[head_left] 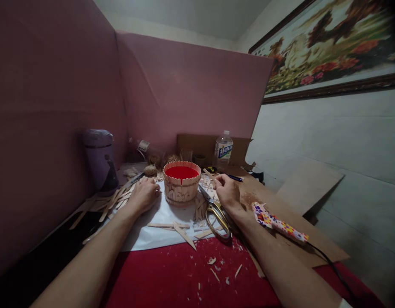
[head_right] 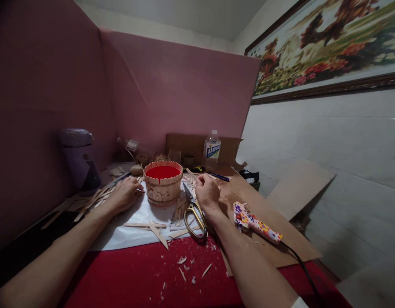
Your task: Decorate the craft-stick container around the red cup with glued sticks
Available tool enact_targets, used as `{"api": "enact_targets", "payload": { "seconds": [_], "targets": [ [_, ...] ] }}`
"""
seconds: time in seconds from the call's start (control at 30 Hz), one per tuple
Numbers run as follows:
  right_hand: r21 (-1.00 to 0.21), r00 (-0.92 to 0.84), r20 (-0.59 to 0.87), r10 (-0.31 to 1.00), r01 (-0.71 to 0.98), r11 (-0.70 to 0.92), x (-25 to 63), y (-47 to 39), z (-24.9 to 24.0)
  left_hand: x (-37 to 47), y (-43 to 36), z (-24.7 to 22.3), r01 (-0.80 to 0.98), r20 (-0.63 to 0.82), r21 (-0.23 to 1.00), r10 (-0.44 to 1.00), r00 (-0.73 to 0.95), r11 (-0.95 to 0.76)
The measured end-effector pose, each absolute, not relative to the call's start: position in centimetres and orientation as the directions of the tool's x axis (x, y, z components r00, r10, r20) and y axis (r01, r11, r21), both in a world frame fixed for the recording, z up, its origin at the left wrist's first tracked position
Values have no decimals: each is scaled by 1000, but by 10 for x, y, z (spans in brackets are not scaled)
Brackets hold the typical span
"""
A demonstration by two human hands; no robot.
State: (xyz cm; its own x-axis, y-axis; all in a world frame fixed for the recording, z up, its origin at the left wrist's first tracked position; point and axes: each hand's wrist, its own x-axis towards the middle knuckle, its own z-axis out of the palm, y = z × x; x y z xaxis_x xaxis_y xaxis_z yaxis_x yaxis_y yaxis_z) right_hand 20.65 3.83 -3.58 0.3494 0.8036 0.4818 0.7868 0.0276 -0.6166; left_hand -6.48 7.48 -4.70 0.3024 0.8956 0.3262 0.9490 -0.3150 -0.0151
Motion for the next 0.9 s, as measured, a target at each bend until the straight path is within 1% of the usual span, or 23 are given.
{"api": "enact_targets", "payload": {
  "seconds": [0.13, 0.27, 0.47, 0.6, 0.7, 0.9],
  "targets": [
    [-699, 352, 504, 789, 702, 133, 205, 41, -43, -62, 71, -46, 947, 321, -19, 895, 308, -320],
    [-738, 364, 527, 768, 644, 201, 203, 39, -44, -61, 68, -44, 953, 337, -5, 897, 288, -304],
    [-789, 453, 498, 739, 591, 169, 204, 37, -39, -58, 63, -36, 964, 406, 22, 884, 232, -263],
    [-826, 494, 459, 738, 543, 151, 208, 39, -37, -57, 62, -31, 972, 467, 66, 868, 171, -226],
    [-848, 486, 450, 749, 497, 187, 210, 41, -37, -57, 63, -31, 972, 493, 100, 859, 136, -211],
    [-900, 441, 409, 799, 340, 274, 208, 44, -40, -56, 65, -33, 960, 514, 133, 846, 145, -245]
  ]
}}
